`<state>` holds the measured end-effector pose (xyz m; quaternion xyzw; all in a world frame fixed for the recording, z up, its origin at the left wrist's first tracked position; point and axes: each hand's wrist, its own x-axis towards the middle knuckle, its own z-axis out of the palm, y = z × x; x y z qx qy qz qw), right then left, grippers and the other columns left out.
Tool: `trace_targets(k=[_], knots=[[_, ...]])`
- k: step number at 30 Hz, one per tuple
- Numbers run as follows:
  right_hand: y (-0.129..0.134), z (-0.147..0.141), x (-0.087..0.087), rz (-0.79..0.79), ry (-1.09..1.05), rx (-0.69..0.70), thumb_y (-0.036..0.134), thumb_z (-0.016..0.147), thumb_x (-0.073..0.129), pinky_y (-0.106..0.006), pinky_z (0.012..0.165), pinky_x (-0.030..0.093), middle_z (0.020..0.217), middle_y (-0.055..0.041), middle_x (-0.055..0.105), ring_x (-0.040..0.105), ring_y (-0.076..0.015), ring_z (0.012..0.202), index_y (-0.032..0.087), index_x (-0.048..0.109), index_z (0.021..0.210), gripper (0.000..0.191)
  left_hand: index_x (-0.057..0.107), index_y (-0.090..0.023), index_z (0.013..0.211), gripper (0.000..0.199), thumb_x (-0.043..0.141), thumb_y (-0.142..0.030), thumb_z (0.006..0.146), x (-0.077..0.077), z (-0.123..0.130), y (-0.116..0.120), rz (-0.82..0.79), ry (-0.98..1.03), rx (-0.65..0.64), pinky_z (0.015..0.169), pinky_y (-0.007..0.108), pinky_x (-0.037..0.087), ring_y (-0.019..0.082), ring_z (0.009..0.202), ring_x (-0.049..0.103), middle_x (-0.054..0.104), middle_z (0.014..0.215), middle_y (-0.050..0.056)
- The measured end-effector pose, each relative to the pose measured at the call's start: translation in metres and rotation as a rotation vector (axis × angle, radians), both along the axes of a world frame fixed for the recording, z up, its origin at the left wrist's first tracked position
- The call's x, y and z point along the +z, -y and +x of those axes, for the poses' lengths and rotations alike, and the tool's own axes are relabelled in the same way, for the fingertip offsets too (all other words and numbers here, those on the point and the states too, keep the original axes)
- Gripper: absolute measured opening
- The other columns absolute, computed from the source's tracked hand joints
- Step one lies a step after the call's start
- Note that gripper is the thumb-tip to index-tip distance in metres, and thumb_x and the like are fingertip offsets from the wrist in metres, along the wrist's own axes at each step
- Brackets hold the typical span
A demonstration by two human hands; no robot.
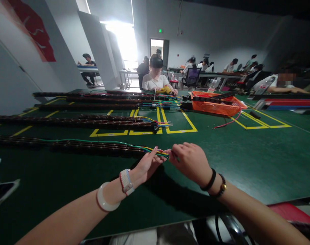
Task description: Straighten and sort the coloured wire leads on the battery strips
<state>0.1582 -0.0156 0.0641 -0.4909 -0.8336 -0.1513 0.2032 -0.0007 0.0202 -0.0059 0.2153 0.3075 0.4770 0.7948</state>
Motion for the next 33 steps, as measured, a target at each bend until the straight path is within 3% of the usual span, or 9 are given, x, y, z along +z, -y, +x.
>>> trace_targets(k=[3,6,11,15,20,26,33], knots=[[-0.037,0.012,0.015,-0.137,-0.083,-0.019,0.029,0.085,0.052,-0.026,0.055,0.02,0.058,0.0001,0.056,0.044,-0.0107,0.054,0.017,0.052,0.066,0.022,0.062,-0.01,0.085,0.023,0.052,-0.031,0.088,0.003,-0.002,0.002,0.032,-0.038,-0.016,0.094,0.036,0.046,0.021,0.092,0.065,0.07,0.094,0.013],[-0.066,0.02,0.013,-0.152,-0.233,0.001,0.031,0.086,0.05,-0.023,0.052,0.02,0.057,0.0017,0.053,0.04,-0.0089,0.051,0.017,0.05,0.066,0.024,0.06,-0.01,0.087,0.023,0.049,-0.03,0.09,0.007,-0.002,0.005,0.089,-0.034,-0.04,0.098,0.039,0.044,0.022,0.102,0.062,0.067,0.104,0.015],[-0.102,0.024,-0.022,-0.155,-0.361,-0.072,0.037,0.09,0.045,-0.023,0.05,0.02,0.061,0.0014,0.055,0.042,-0.0099,0.051,0.018,0.052,0.072,0.027,0.058,-0.011,0.09,0.02,0.05,-0.029,0.09,0.008,-0.002,0.005,0.061,-0.055,-0.047,0.101,0.04,0.042,0.023,0.106,0.06,0.065,0.108,0.018],[-0.123,0.03,-0.058,-0.167,-0.269,-0.124,0.038,0.093,0.042,-0.023,0.055,0.024,0.077,-0.003,0.062,0.052,-0.0131,0.063,0.018,0.056,0.08,0.028,0.056,-0.01,0.093,0.019,0.049,-0.028,0.09,0.004,-0.005,0.002,0.031,-0.026,-0.083,0.101,0.04,0.042,0.025,0.111,0.058,0.062,0.114,0.02],[-0.126,0.035,-0.076,-0.233,-0.075,-0.13,0.042,0.094,0.041,-0.025,0.06,0.026,0.077,-0.0048,0.064,0.055,-0.0147,0.068,0.018,0.06,0.081,0.034,0.055,-0.012,0.091,0.013,0.05,-0.023,0.089,0.001,-0.007,0.001,0.053,-0.011,-0.105,0.102,0.04,0.04,0.025,0.114,0.056,0.061,0.117,0.019],[-0.12,0.031,-0.073,-0.288,0.023,-0.172,0.049,0.096,0.033,-0.026,0.057,0.024,0.073,-0.0051,0.065,0.055,-0.0135,0.064,0.016,0.062,0.073,0.049,0.054,-0.011,0.095,0.013,0.047,-0.02,0.09,0.004,-0.006,0.002,0.065,-0.043,-0.11,0.102,0.04,0.04,0.024,0.112,0.057,0.061,0.116,0.019],[-0.114,0.032,-0.072,-0.311,0.035,-0.15,0.046,0.097,0.032,-0.026,0.057,0.024,0.074,-0.0045,0.065,0.055,-0.0122,0.063,0.016,0.062,0.076,0.048,0.056,-0.011,0.093,0.011,0.048,-0.019,0.089,0.005,-0.006,0.001,0.061,-0.061,-0.1,0.102,0.041,0.04,0.024,0.11,0.058,0.063,0.113,0.019]])
